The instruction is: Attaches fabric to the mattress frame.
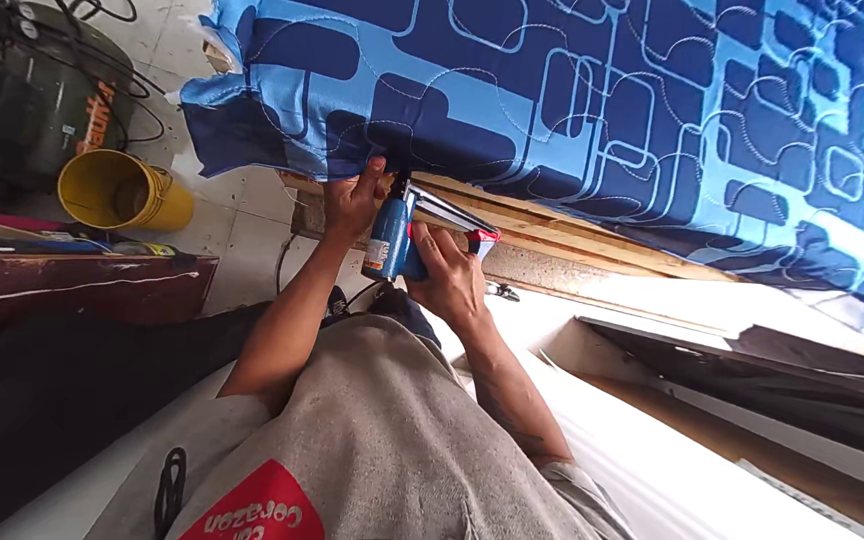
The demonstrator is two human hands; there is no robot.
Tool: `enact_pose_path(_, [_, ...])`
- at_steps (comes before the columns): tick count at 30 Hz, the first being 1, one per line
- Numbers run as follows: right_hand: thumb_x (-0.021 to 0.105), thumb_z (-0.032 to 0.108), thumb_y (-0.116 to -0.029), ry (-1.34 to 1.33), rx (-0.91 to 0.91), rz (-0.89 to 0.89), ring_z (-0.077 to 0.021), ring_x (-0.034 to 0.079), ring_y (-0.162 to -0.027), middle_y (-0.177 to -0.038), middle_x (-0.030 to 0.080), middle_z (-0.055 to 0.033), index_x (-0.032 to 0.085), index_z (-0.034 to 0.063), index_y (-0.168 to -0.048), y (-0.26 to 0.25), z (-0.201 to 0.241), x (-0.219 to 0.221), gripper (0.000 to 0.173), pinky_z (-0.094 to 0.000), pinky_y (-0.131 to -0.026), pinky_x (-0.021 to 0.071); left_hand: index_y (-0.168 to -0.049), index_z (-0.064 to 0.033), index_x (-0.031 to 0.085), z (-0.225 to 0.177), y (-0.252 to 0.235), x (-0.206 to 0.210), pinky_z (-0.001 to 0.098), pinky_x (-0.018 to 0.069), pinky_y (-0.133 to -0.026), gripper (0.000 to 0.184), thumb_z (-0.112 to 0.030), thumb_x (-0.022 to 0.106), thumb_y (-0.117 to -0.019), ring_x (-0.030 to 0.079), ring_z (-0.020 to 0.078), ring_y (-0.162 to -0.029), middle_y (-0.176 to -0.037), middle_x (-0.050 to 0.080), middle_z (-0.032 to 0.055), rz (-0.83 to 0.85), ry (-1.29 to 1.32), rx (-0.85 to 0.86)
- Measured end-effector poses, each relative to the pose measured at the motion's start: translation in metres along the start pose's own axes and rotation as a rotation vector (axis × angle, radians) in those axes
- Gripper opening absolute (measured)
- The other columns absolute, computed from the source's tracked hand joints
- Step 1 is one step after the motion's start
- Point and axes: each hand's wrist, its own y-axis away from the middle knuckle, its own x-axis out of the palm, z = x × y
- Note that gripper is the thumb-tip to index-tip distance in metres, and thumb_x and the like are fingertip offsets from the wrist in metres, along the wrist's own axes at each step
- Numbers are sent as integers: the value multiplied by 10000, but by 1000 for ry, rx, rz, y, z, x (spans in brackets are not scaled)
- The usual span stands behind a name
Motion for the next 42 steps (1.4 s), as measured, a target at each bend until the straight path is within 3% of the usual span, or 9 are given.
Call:
enact_pose_path(3, [753, 228, -788, 8, 10, 23, -278, 710, -696, -1063, 731, -163, 673, 35, -1296, -5, 3, 4, 549, -413, -507, 542, -1168, -21, 643, -15, 7, -9, 263, 593, -761, 221, -196, 552, -1069, 673, 47, -798, -946, 702, 14, 78, -98, -75])
enact_pose_path(5, [748, 252, -795, -20, 0, 82, -274, 706, -690, -1058, 729, -160, 665, 37, -1310, -3, 3, -1, 564, -417, -505, 541, -1170, 4, 650, -21, 10, -25, 343, 615, -833, 239, -174, 528, -1070, 714, 108, -875, -998, 732, 45, 114, -76, -69])
enact_pose_path(9, [747, 265, -803, -133, -40, 136, -272, 727, -774, -1118, 726, -175, 652, 7, -1319, 6, 3, -12, 584, -422, -547, 564, -1351, -88, 484, -44, 10, -63, 455, 550, -1027, 476, -260, 710, -969, 648, 166, -1170, -1258, 658, 3, -192, 133, 57])
enact_pose_path(11, [739, 256, -799, -165, -51, 147, -280, 729, -788, -1115, 725, -184, 651, -13, -1312, 6, 1, -13, 586, -422, -547, 563, -1258, -113, 578, -57, -3, -75, 468, 561, -998, 273, -207, 648, -1012, 677, 181, -1116, -1181, 696, 18, -404, 190, 94])
enact_pose_path(13, [737, 264, -797, -176, -72, 145, -282, 729, -793, -1107, 725, -188, 651, -17, -1306, 2, -2, -15, 588, -420, -552, 563, -1101, -113, 641, -56, -20, -85, 381, 616, -821, 96, -133, 571, -1038, 711, 142, -912, -1001, 723, 11, -575, 196, 96])
enact_pose_path(18, [715, 299, -816, -153, -71, 55, -274, 722, -831, -1086, 723, -205, 643, -23, -1286, -5, -3, -26, 574, -389, -604, 560, -899, -57, 680, -21, -50, -94, 277, 572, -704, 152, -3, 571, -990, 667, 71, -758, -804, 701, -12, -752, 84, 100])
enact_pose_path(26, [701, 277, -813, -41, -23, 15, -287, 713, -804, -1024, 722, -201, 653, -18, -1262, -16, 16, -7, 540, -400, -590, 548, -896, -36, 684, -14, -78, -102, 388, 619, -809, 158, 86, 590, -930, 714, 148, -822, -832, 725, 34, -610, 272, 34])
enact_pose_path(31, [716, 282, -814, -23, -6, -4, -283, 723, -846, -1089, 724, -210, 646, -11, -1289, -39, 49, 9, 562, -397, -613, 562, -871, -53, 719, -17, -82, -121, 363, 622, -774, 191, 107, 616, -874, 720, 128, -794, -828, 746, 19, -432, 295, -26])
enact_pose_path(42, [731, 252, -809, -2, -65, 56, -280, 703, -717, -1028, 725, -189, 657, 4, -1288, -81, 104, 56, 545, -394, -517, 532, -856, -46, 751, -17, -94, -145, 345, 634, -774, 179, 109, 662, -854, 732, 110, -795, -838, 765, 20, -172, 338, -91])
